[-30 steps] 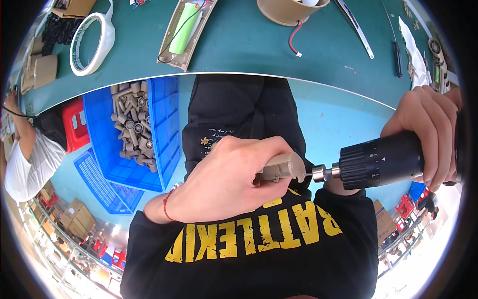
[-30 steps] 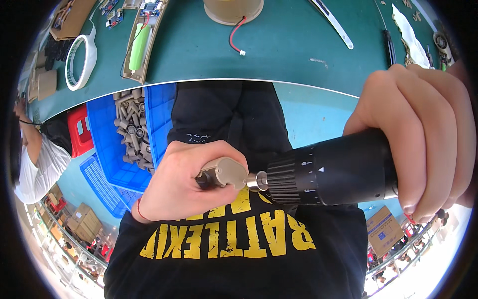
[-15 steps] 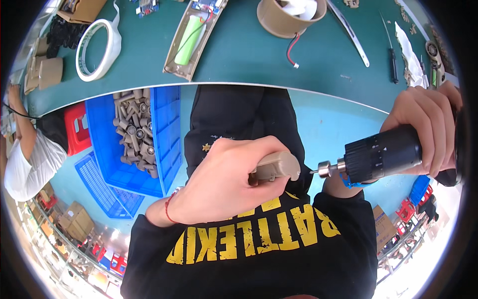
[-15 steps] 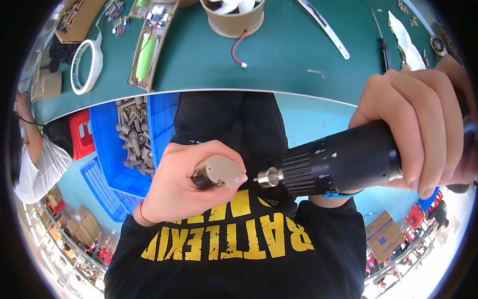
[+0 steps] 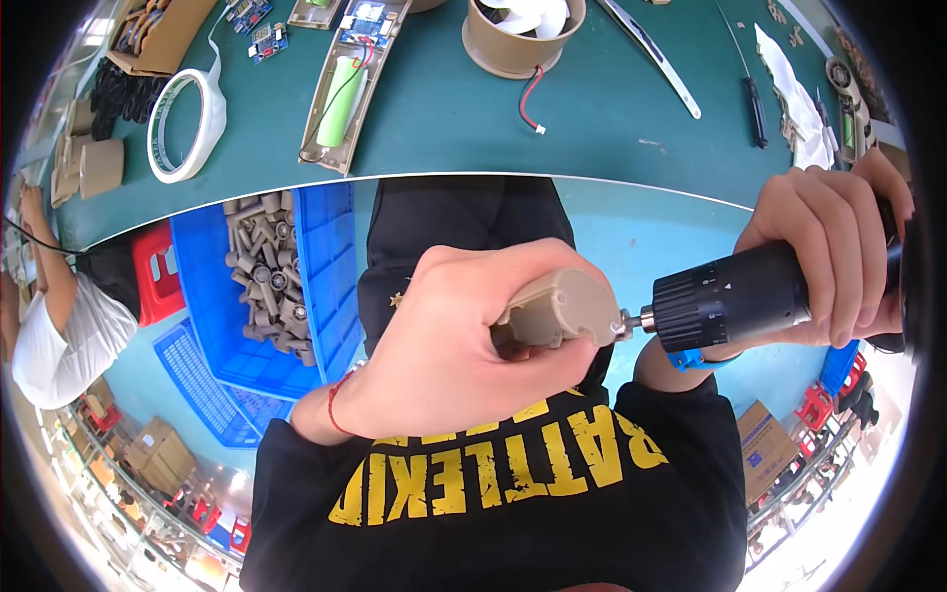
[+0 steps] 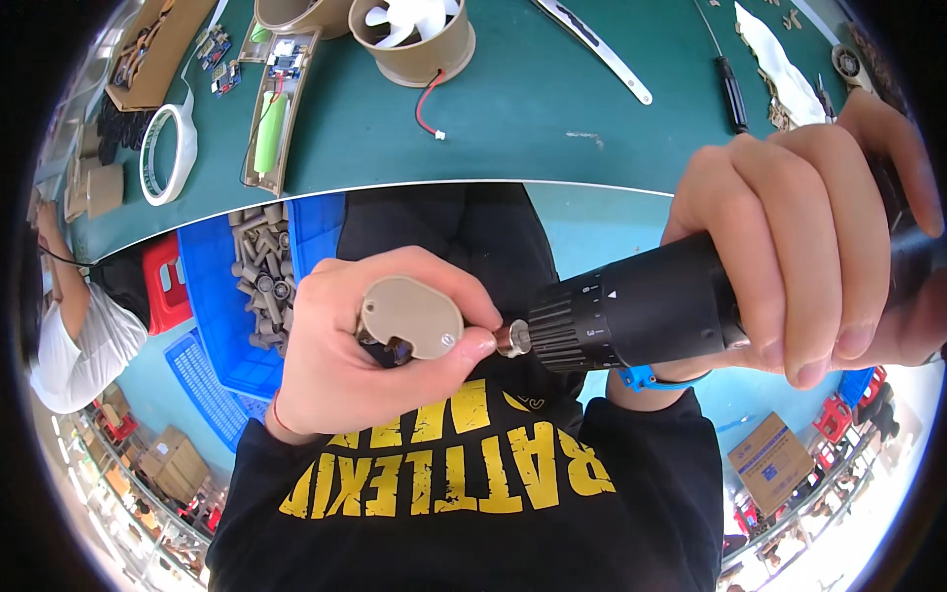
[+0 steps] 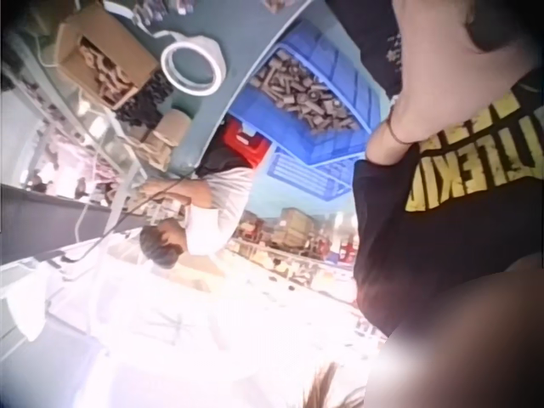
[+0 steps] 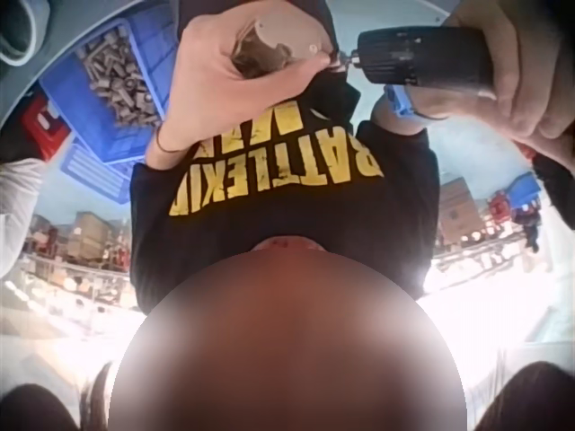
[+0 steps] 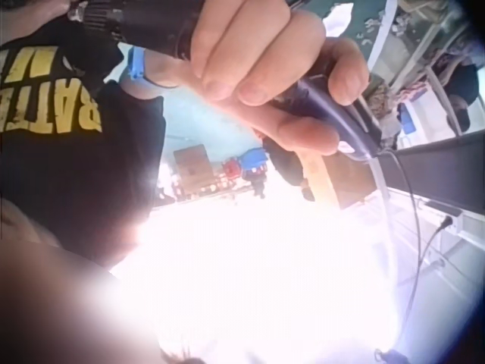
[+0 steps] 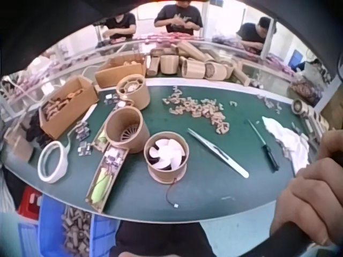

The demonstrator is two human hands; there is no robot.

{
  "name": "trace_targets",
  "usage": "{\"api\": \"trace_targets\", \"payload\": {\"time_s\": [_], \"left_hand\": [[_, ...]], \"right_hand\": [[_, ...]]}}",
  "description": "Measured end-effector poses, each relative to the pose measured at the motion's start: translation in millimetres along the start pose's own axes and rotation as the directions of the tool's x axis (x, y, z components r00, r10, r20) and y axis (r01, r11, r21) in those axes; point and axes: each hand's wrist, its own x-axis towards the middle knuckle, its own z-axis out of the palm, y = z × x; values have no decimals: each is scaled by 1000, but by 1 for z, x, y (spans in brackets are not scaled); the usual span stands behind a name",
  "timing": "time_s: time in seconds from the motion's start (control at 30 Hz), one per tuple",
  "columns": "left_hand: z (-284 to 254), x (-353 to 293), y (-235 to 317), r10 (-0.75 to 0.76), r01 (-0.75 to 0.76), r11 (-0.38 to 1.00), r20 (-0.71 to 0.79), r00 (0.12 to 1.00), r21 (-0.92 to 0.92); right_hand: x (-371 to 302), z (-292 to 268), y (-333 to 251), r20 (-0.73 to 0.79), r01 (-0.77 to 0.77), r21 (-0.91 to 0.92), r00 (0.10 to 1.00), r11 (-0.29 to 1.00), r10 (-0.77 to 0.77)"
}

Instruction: Assembling electronic components, including using an electric screwdriver to secure parts and tweezers for fine wire management.

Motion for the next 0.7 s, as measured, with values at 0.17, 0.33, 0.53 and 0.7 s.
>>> {"api": "trace_targets", "payload": {"time_s": [0.17, 0.33, 0.53, 0.7], "left_hand": [[-3, -3, 0, -51, 53, 998, -73, 996, 27], [-3, -8, -9, -89, 86, 985, -14, 996, -152], [-11, -11, -13, -44, 56, 982, 69, 997, -179], [-11, -12, -15, -27, 39, 995, 126, 992, -97]], "right_hand": [[1, -9, 1, 61, 7, 84, 998, 996, -12], [5, -8, 0, 83, 34, 134, 996, 990, -45], [6, 2, 1, 20, 172, 179, 984, 969, -179], [11, 4, 6, 6, 170, 184, 985, 968, -174]]}}
